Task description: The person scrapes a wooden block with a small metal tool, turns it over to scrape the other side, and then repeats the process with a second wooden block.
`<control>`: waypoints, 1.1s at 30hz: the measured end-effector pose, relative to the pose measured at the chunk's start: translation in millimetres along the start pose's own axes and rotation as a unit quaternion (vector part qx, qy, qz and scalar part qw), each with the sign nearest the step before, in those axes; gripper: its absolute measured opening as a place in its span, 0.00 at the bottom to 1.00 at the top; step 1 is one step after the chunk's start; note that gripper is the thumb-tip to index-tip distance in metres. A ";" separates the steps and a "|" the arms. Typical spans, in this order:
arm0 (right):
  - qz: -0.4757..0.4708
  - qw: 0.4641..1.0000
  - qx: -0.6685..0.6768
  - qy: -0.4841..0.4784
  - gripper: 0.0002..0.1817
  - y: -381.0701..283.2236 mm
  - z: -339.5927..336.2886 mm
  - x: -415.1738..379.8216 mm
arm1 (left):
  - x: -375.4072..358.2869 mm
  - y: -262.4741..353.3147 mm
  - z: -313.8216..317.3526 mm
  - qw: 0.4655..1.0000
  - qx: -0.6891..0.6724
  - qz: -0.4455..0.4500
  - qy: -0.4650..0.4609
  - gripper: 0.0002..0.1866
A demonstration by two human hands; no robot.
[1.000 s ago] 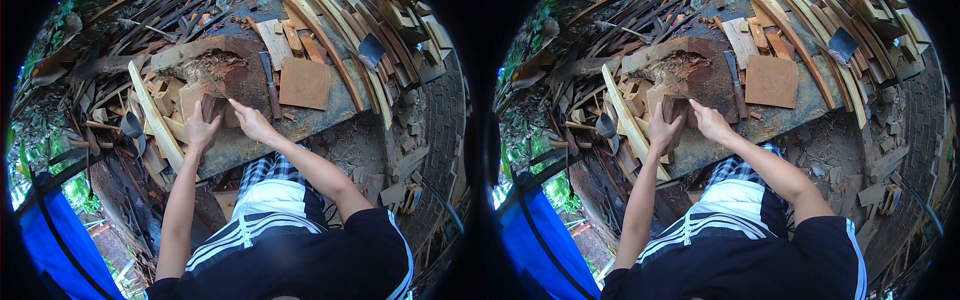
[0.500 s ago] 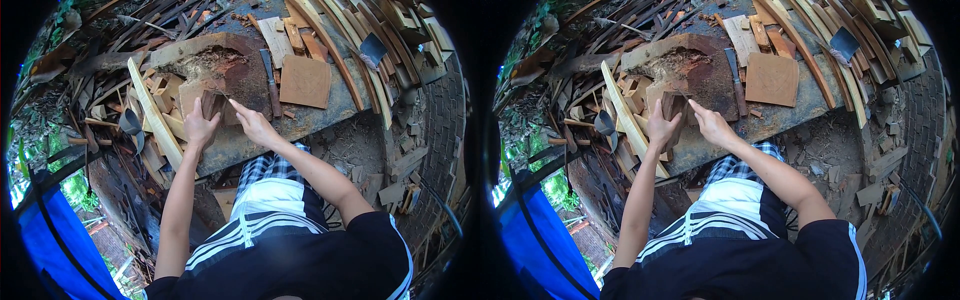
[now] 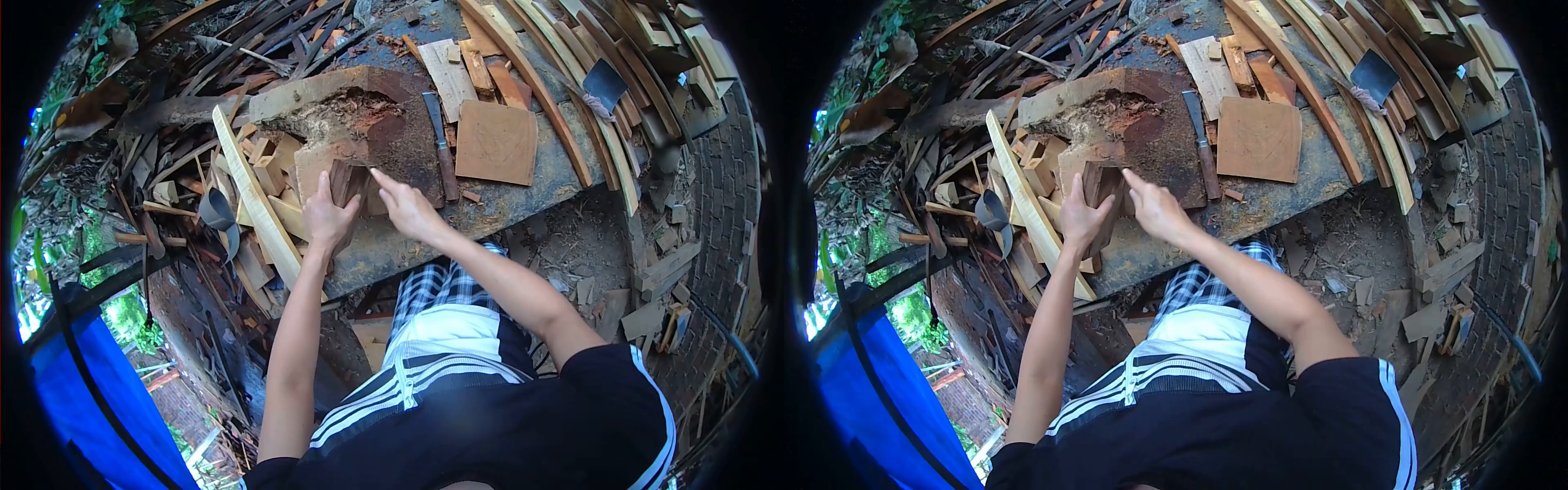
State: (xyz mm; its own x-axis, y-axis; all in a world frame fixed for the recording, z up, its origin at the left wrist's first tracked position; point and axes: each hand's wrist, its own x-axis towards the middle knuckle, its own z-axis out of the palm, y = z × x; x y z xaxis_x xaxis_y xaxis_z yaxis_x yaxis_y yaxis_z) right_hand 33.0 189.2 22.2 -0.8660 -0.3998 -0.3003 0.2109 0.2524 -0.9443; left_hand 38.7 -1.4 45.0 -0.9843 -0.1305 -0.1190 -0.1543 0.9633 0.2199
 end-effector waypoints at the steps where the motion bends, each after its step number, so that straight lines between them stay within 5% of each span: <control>1: -0.039 0.999 0.021 0.020 0.24 -2.0 1.7 -10.3 | -1.2 0.8 1.0 1.000 -0.003 -0.006 -0.003 0.43; 3: -0.093 0.994 0.016 0.054 0.24 17.8 10.1 -8.5 | -0.5 1.1 0.5 1.000 -0.002 -0.003 -0.001 0.43; 7: 0.000 0.999 -0.051 0.019 0.24 10.8 3.7 18.4 | -0.4 -1.0 0.6 0.999 -0.047 0.022 0.015 0.39; 13: -0.027 0.990 -0.007 0.142 0.18 -5.4 25.7 -23.0 | -2.3 9.7 -15.0 0.991 -0.110 0.045 -0.056 0.38; 17: -0.016 0.982 -0.042 0.182 0.17 -15.9 35.1 -53.0 | 4.7 -6.7 -8.8 0.883 -0.337 0.277 -0.172 0.35; 18: -0.019 0.972 -0.044 0.229 0.19 -10.3 37.0 -65.9 | 23.5 -23.0 5.3 0.899 -0.277 0.317 -0.117 0.38; 19: -0.034 0.964 -0.040 0.261 0.22 -6.7 38.5 -75.4 | 6.1 5.6 -13.7 0.913 -0.099 0.391 0.065 0.46; 21: -0.035 0.947 -0.066 0.311 0.26 -14.9 30.8 -119.8 | 12.7 16.3 12.3 0.919 -0.206 0.321 -0.097 0.40; 22: -0.088 0.900 -0.098 0.415 0.26 4.0 39.1 -121.7 | -9.5 44.6 0.0 0.883 -0.302 0.304 -0.189 0.43; 23: -0.139 0.838 -0.133 0.510 0.27 21.4 44.5 -126.0 | -5.3 51.9 18.4 0.869 -0.302 0.351 -0.171 0.43; 25: 0.016 0.888 -0.038 0.458 0.27 -3.2 44.3 -184.7 | -17.2 84.8 24.0 0.817 -0.325 0.413 -0.239 0.44; 27: 0.066 0.857 -0.069 0.507 0.27 -19.2 54.6 -222.2 | -50.1 112.2 20.8 0.789 -0.347 0.440 -0.252 0.44; 33: 0.052 0.787 -0.120 0.603 0.26 -16.3 76.4 -237.1 | -60.2 122.8 40.6 0.720 -0.417 0.444 -0.332 0.42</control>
State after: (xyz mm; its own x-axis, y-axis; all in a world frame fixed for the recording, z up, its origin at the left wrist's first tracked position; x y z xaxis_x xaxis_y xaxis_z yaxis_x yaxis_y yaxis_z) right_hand 269.5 212.5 98.5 -0.6807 0.7245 0.1090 0.3420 0.4457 -0.8273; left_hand 82.5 134.2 39.8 -0.5117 0.8576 0.0512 0.2402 0.0856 0.9669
